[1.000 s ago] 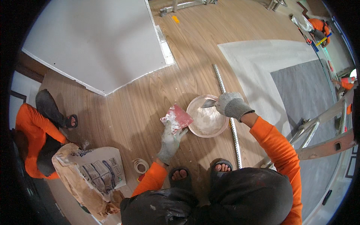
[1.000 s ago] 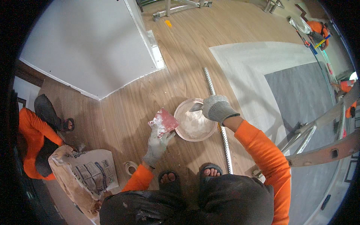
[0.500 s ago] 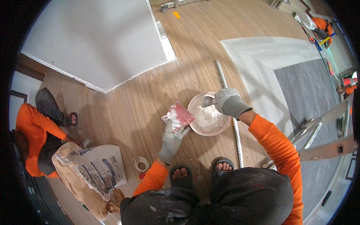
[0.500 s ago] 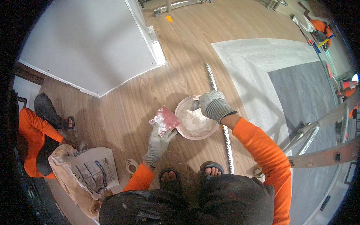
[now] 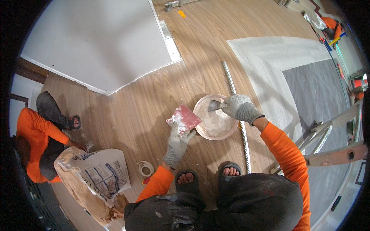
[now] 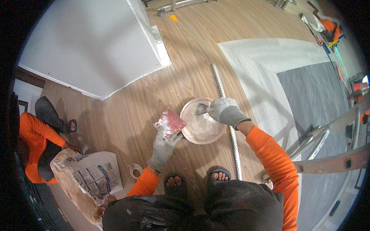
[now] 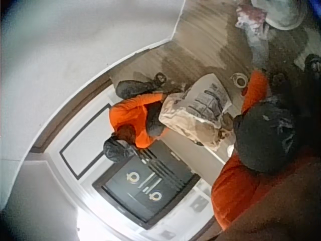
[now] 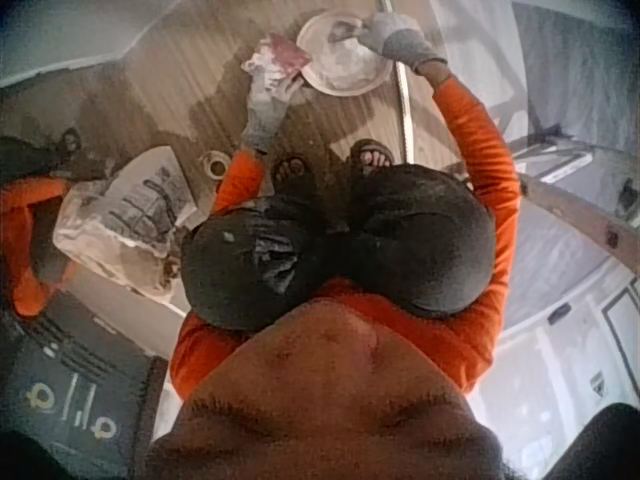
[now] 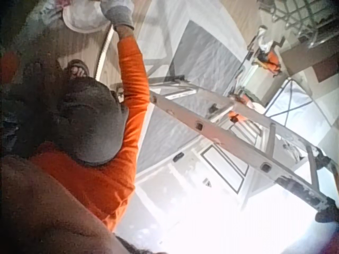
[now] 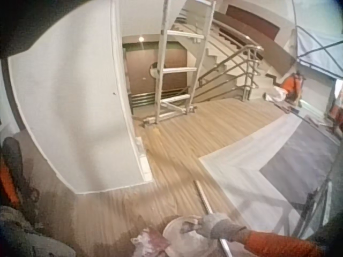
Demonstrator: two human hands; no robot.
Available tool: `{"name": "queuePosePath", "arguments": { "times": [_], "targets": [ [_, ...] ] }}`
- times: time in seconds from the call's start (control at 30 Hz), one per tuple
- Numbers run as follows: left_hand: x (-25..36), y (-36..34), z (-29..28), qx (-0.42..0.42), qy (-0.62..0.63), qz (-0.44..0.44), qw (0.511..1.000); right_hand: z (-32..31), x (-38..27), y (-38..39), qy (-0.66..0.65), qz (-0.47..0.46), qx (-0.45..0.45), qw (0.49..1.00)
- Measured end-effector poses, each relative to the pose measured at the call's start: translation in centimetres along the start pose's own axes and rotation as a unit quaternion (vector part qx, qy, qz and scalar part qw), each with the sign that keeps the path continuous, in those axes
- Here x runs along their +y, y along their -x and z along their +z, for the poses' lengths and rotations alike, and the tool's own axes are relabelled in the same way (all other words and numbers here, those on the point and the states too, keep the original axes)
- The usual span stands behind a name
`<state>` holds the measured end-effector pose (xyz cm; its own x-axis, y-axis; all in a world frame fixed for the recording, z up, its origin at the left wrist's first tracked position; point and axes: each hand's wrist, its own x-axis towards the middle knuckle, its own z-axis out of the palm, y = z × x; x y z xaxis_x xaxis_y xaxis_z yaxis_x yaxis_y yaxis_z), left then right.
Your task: The person scoops a white compound from a bowl onto a trowel and applies it to a wall corner joint. They smooth the compound along the joint line using the trowel, working in short sections.
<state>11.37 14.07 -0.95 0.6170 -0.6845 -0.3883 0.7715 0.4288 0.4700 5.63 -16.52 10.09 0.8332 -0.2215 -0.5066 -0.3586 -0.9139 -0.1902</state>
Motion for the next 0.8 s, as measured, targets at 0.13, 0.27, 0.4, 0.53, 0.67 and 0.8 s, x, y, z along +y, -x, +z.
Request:
{"name": "queuePosePath", "arguments": {
  "times": [0.13, 0.27, 0.4, 0.53, 0.67, 0.8],
  "targets": [
    [-0.1, 0.3, 0.1, -0.003, -0.011, 0.006, 1.000, -0.3, -0.6, -0.2, 0.029, -0.032, 0.024, 0.999],
    [0.0, -0.1, 0.2, 0.006, 0.001, -0.010, 1.000, -0.9, 0.2, -1.1, 0.061, -0.090, 0.062, 0.992],
    [0.4, 0.4, 0.7, -0.002, -0.013, -0.007, 1.000, -2.8, 0.2, -1.1, 0.076, -0.096, 0.014, 0.992],
    [0.6, 0.7, 0.9, -0.018, -0.021, 0.003, 1.000, -3.6, -0.5, -0.1, 0.067, -0.058, -0.005, 0.996],
    [0.4, 0.5, 0.9, -0.015, -0.033, -0.001, 0.999, -1.9, -1.3, 0.1, 0.097, -0.031, 0.001, 0.995],
    [0.3, 0.5, 1.1, -0.013, -0.035, 0.000, 0.999, -1.4, -3.5, 0.5, 0.086, 0.002, -0.020, 0.996]
  ]
}}
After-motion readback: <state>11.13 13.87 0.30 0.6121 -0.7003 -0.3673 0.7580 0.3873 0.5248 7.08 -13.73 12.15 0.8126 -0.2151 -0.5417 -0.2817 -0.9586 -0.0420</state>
